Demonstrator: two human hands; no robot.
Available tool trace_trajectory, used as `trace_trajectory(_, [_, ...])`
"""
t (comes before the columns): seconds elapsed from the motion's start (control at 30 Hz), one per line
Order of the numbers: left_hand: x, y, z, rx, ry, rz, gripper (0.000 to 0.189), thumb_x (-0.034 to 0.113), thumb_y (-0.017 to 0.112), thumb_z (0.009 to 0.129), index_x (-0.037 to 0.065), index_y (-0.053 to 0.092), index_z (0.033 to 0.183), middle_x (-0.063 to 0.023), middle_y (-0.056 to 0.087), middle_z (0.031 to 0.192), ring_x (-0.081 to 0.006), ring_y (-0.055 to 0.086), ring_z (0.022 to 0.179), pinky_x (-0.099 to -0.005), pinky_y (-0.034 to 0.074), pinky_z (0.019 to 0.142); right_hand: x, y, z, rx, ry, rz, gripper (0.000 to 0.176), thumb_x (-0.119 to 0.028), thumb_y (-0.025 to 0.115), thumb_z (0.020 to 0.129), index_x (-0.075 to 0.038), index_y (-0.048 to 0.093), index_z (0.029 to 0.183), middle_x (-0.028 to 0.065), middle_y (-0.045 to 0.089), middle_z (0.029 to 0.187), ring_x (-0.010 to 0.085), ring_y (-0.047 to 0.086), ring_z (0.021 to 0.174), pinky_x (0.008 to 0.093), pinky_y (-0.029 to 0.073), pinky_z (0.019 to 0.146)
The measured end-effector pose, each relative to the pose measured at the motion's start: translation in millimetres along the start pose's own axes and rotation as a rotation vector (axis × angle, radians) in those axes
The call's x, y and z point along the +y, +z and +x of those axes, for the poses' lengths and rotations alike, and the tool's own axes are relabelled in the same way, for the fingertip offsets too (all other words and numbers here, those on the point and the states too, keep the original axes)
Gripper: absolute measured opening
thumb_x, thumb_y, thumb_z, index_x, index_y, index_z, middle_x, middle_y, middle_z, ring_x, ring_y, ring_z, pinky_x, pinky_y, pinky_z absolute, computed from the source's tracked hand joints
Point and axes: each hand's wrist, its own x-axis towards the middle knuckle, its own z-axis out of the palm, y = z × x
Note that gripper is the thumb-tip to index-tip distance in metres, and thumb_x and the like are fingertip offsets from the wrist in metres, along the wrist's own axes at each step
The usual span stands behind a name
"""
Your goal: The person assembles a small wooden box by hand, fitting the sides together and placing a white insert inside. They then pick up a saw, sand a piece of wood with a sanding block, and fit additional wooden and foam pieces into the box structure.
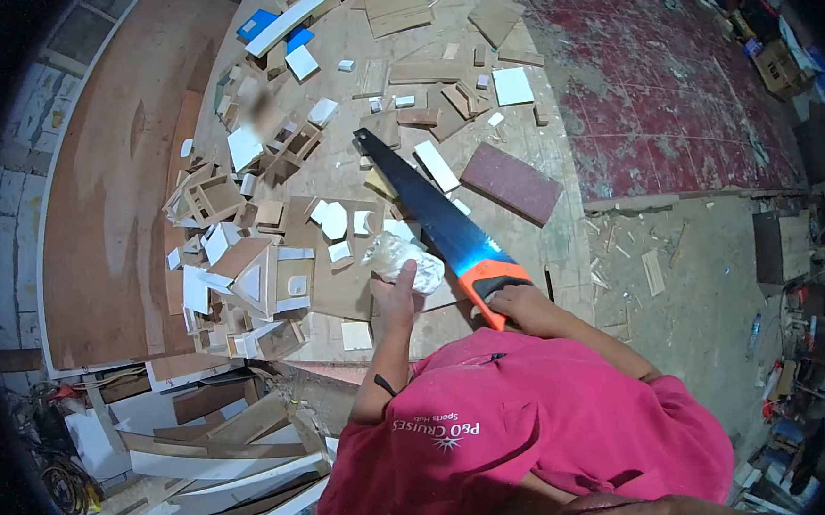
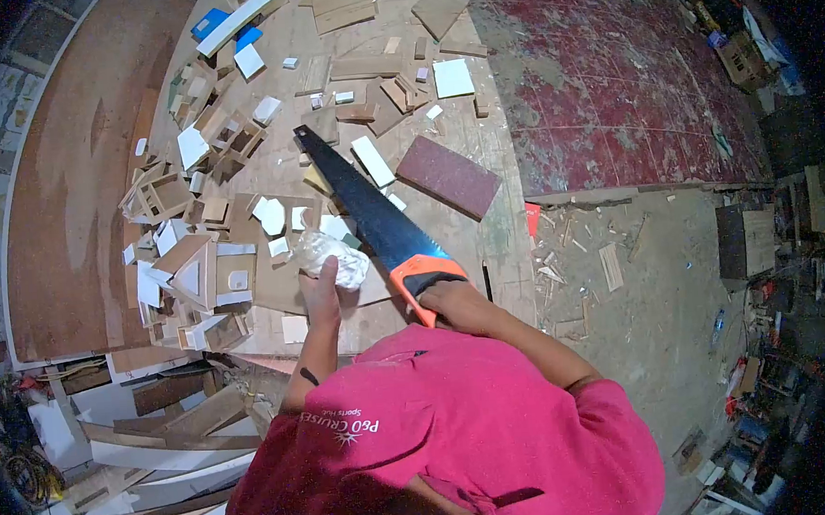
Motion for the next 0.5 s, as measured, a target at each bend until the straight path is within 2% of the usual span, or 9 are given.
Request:
trace_trajectory(0.03, [2.6,0.0,-1.4,0.010,0.012,0.009,0.040,0.019,0.070,0.076,-0.004,0.055,0.105,-0.0113,0.062,0.097,-0.0173,0.061,0.083,-0.0303,0.049,0.073,-0.9,-5.0,8.7,-0.150,-0.015,-0.108,0.033,-0.017,0.070,0.065,-0.007,0.061,0.095,0.0120,0.062,0.086,0.0299,0.058,0.085,0.0364,0.046,0.077])
trace_trajectory(0.07, [2.9,-2.6,-3.7,0.043,0.019,0.035,0.040,0.015,0.069,0.076,-0.004,0.054,0.108,-0.0108,0.061,0.097,-0.0175,0.061,0.082,-0.0300,0.049,0.073,-0.1,-20.2,12.9,-0.253,0.022,0.045,0.044,-0.021,0.072,0.063,-0.008,0.059,0.103,0.0137,0.061,0.098,0.0305,0.056,0.096,0.0387,0.044,0.083])
trace_trajectory(0.13, [11.7,-4.7,-13.9,0.053,0.004,-0.002,0.041,0.013,0.069,0.076,-0.004,0.052,0.110,-0.0102,0.061,0.098,-0.0172,0.061,0.083,-0.0298,0.049,0.074,17.6,-55.3,20.4,-0.225,-0.044,-0.016,0.053,-0.024,0.074,0.063,-0.010,0.056,0.111,0.0116,0.061,0.102,0.0302,0.056,0.095,0.0406,0.045,0.081])
trace_trajectory(0.17, [14.5,-6.5,-18.5,0.059,-0.017,-0.039,0.042,0.010,0.068,0.076,-0.003,0.051,0.112,-0.0095,0.060,0.099,-0.0169,0.061,0.084,-0.0295,0.049,0.074,22.3,-77.8,30.1,-0.235,0.246,-0.085,0.062,-0.030,0.075,0.062,-0.011,0.054,0.118,0.0140,0.060,0.106,0.0330,0.055,0.098,0.0430,0.044,0.084])
trace_trajectory(0.2, [13.0,-9.8,-21.7,0.060,-0.014,-0.036,0.042,0.010,0.068,0.076,-0.003,0.051,0.112,-0.0095,0.060,0.099,-0.0169,0.061,0.084,-0.0295,0.049,0.074,57.4,-73.9,26.5,0.136,0.278,-0.251,0.075,-0.036,0.078,0.058,-0.012,0.050,0.124,0.0191,0.055,0.114,0.0378,0.050,0.107,0.0457,0.040,0.090])
trace_trajectory(0.27, [6.9,-18.3,-27.8,0.115,-0.025,-0.016,0.044,0.006,0.066,0.076,-0.003,0.048,0.115,-0.0091,0.059,0.101,-0.0170,0.060,0.087,-0.0299,0.049,0.076,84.9,-94.5,51.1,0.174,0.388,-0.558,0.098,-0.040,0.080,0.052,-0.016,0.035,0.135,0.0229,0.037,0.130,0.0414,0.034,0.121,0.0515,0.029,0.099])
trace_trajectory(0.37, [-6.8,-31.7,-30.3,0.130,-0.046,0.054,0.044,0.005,0.066,0.076,-0.003,0.047,0.116,-0.0094,0.058,0.102,-0.0170,0.059,0.090,-0.0307,0.049,0.078,109.7,-86.4,77.8,0.077,0.377,-0.688,0.106,-0.044,0.081,0.048,-0.017,0.031,0.138,0.0246,0.034,0.131,0.0411,0.034,0.121,0.0521,0.028,0.099])
trace_trajectory(0.43, [-4.0,-29.7,-30.6,0.128,-0.063,0.062,0.044,0.004,0.065,0.076,-0.003,0.047,0.116,-0.0096,0.058,0.103,-0.0175,0.059,0.091,-0.0308,0.049,0.079,127.3,-85.9,91.8,0.125,0.289,-0.573,0.105,-0.045,0.080,0.048,-0.017,0.033,0.137,0.0235,0.038,0.129,0.0397,0.037,0.119,0.0504,0.031,0.097])
trace_trajectory(0.5, [-9.0,-30.7,-29.7,0.203,-0.086,0.054,0.046,0.004,0.065,0.076,-0.003,0.046,0.117,-0.0097,0.058,0.103,-0.0179,0.059,0.091,-0.0302,0.048,0.079,130.2,-86.9,107.8,0.206,0.373,-0.391,0.101,-0.040,0.079,0.049,-0.017,0.034,0.136,0.0229,0.044,0.123,0.0387,0.042,0.114,0.0473,0.035,0.094])
